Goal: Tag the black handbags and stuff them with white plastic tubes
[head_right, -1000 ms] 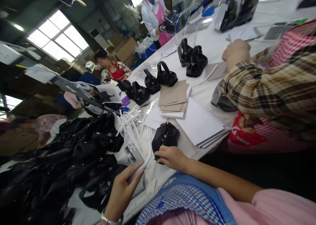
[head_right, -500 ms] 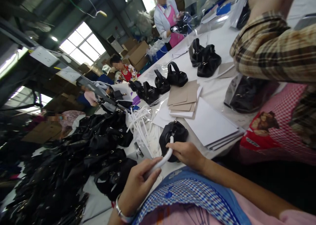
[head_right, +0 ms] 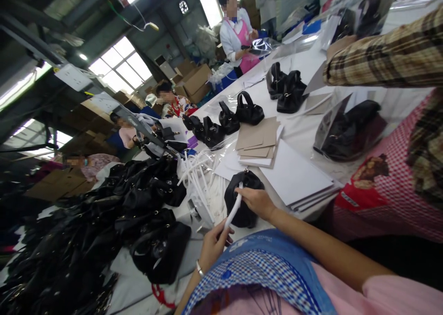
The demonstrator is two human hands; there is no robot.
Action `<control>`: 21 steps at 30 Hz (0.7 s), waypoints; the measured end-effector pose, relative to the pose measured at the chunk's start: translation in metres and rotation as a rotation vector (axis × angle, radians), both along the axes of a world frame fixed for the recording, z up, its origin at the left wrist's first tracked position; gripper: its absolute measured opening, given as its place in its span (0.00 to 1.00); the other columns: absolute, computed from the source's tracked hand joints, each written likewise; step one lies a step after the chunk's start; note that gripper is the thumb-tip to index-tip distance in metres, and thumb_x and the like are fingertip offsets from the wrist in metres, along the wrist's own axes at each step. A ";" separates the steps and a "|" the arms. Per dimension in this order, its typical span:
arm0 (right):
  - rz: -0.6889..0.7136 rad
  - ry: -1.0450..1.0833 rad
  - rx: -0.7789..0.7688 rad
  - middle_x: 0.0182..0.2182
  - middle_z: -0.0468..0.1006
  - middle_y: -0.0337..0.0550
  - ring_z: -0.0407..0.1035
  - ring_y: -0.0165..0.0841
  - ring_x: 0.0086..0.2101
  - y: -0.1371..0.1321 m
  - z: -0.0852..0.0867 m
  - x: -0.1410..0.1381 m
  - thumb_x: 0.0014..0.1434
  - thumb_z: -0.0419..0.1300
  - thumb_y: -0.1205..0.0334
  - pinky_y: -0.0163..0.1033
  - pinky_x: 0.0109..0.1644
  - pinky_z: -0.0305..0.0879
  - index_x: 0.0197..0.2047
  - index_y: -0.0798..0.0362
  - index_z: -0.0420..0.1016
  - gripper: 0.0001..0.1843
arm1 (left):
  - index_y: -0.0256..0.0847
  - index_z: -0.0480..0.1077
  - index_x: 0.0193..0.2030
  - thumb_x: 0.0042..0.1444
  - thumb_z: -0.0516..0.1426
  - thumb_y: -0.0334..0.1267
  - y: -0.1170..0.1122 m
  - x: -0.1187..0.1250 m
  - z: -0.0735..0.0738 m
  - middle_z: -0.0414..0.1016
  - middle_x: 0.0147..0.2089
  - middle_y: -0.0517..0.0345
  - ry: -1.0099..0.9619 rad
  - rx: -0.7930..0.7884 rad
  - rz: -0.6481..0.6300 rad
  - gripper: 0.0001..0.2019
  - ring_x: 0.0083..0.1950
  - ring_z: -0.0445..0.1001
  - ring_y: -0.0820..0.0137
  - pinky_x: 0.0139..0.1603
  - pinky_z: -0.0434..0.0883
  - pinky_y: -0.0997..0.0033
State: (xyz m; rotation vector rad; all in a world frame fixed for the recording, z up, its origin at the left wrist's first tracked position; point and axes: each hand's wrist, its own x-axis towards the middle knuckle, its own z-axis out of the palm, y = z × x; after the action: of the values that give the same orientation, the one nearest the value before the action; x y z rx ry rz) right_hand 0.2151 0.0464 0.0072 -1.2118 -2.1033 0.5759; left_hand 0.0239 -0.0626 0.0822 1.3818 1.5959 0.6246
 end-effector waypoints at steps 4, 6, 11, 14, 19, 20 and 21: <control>-0.055 -0.171 0.006 0.37 0.80 0.46 0.74 0.37 0.36 0.010 -0.007 -0.004 0.64 0.48 0.63 0.36 0.36 0.65 0.54 0.50 0.71 0.18 | 0.38 0.70 0.52 0.58 0.51 0.49 0.006 0.004 -0.022 0.75 0.35 0.54 -0.068 0.039 0.100 0.21 0.27 0.71 0.75 0.25 0.71 0.79; -0.073 -0.191 -0.014 0.37 0.80 0.47 0.74 0.37 0.35 0.015 -0.010 -0.007 0.63 0.48 0.63 0.36 0.35 0.64 0.54 0.49 0.71 0.18 | 0.37 0.68 0.54 0.58 0.51 0.49 0.010 0.008 -0.035 0.75 0.35 0.53 -0.081 0.040 0.154 0.22 0.25 0.71 0.76 0.22 0.70 0.80; -0.078 -0.114 -0.059 0.37 0.79 0.49 0.74 0.37 0.34 0.031 -0.012 -0.011 0.63 0.47 0.65 0.36 0.36 0.65 0.55 0.51 0.70 0.19 | 0.40 0.58 0.61 0.58 0.50 0.49 0.020 0.021 -0.045 0.76 0.41 0.50 -0.098 0.050 0.254 0.26 0.22 0.72 0.77 0.16 0.66 0.83; -0.059 -0.058 -0.057 0.41 0.78 0.49 0.74 0.37 0.40 0.032 -0.014 -0.009 0.63 0.47 0.65 0.37 0.41 0.67 0.54 0.54 0.70 0.19 | 0.40 0.57 0.57 0.58 0.50 0.48 0.028 0.031 -0.036 0.77 0.41 0.50 -0.093 0.090 0.281 0.23 0.22 0.74 0.76 0.13 0.64 0.84; -0.092 0.379 -0.259 0.39 0.79 0.51 0.75 0.38 0.39 0.005 -0.021 0.002 0.61 0.46 0.66 0.43 0.44 0.70 0.63 0.58 0.56 0.27 | 0.40 0.62 0.48 0.58 0.50 0.47 0.042 0.045 -0.029 0.77 0.35 0.55 -0.006 0.145 0.306 0.16 0.20 0.74 0.75 0.12 0.62 0.84; -0.079 0.489 -0.325 0.41 0.79 0.51 0.75 0.37 0.37 -0.001 -0.019 0.005 0.61 0.47 0.65 0.44 0.44 0.71 0.66 0.56 0.51 0.29 | 0.40 0.62 0.48 0.58 0.50 0.46 0.043 0.047 -0.029 0.77 0.34 0.55 0.013 0.152 0.308 0.15 0.20 0.74 0.75 0.12 0.62 0.83; -0.067 0.581 -0.390 0.43 0.78 0.50 0.75 0.36 0.36 -0.005 -0.016 0.007 0.61 0.48 0.63 0.44 0.44 0.71 0.67 0.54 0.47 0.31 | 0.40 0.62 0.48 0.59 0.50 0.46 0.043 0.049 -0.030 0.77 0.34 0.56 0.029 0.157 0.308 0.14 0.21 0.74 0.75 0.13 0.63 0.83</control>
State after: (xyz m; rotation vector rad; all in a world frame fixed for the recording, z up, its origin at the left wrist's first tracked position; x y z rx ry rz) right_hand 0.2225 0.0413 -0.0086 -1.1327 -1.4948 1.1866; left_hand 0.0730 -0.0192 0.0521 1.2695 1.8333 0.9324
